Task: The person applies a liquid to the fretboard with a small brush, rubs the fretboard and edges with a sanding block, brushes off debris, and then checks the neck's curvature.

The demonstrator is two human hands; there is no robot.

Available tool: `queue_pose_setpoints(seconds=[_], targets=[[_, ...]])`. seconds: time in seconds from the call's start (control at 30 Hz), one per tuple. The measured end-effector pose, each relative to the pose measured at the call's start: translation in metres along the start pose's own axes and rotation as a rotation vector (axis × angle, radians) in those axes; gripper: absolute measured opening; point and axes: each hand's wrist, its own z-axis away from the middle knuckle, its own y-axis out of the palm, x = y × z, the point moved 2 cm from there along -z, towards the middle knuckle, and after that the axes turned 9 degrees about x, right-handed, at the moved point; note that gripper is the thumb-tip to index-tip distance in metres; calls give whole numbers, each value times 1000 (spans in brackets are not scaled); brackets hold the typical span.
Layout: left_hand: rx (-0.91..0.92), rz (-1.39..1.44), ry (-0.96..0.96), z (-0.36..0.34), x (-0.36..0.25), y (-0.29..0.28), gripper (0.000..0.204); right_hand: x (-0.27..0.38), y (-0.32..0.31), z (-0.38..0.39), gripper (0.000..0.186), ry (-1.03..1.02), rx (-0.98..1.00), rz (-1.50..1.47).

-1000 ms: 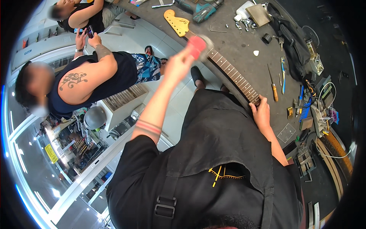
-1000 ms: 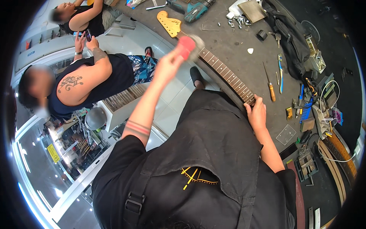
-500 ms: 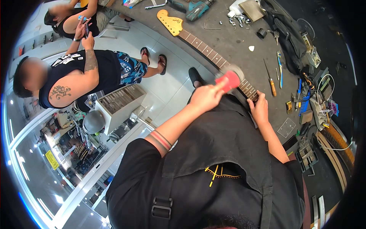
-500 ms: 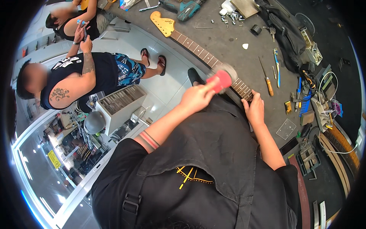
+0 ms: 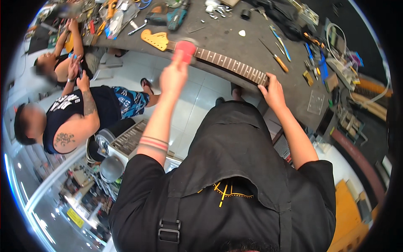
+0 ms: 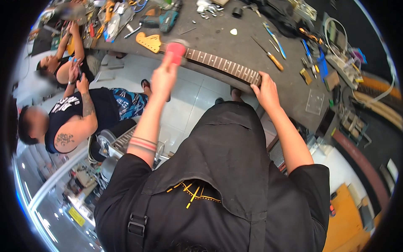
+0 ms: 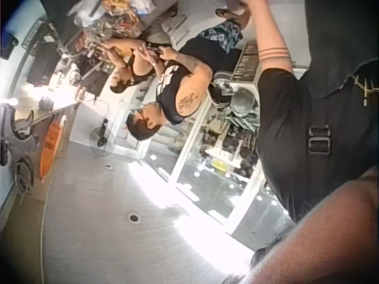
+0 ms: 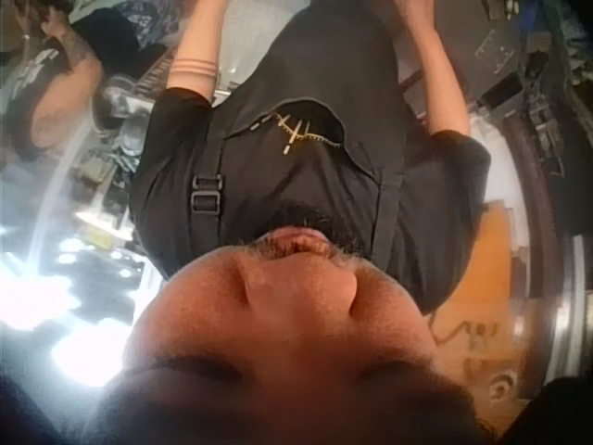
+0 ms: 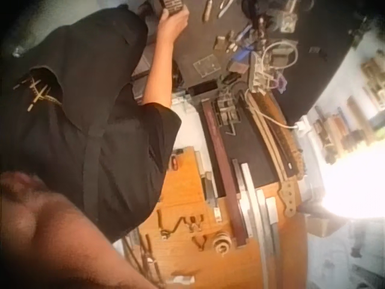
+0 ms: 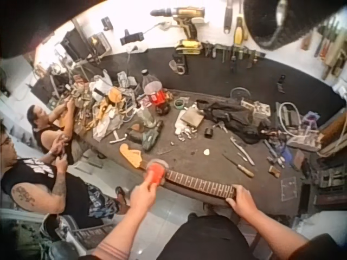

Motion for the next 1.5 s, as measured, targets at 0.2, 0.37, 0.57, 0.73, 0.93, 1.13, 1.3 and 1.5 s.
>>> queue_pose_setpoints(seconds=[0.2,0.37,0.57,0.73,0.93,1.13,1.3,1.5], targets=[[294,45,545,86,-157,98,54,-25,11,6,88,107,-41,-422],[323,-40,391,46,-113,48,48,-36,26,25,90,161,-62,-612],[252,17,409,37,-91,60,49,-34,47,20,87,203,103,-934],[486,3,624,78,-211,101,56,-5,28,37,94,277,176,-1359],[441,-43,478,57,-160,56,57,-8,10,39,122,275,300,-1636],[453,-36,463,84,-202,82,57,-15,-4,23,124,316,408,-1647],[685,28,458,66,-203,53,57,-35,7,16,131,261,432,-1695],[789,-130,288,86,-236,58,58,-37,7,16,130,191,485,-1814]])
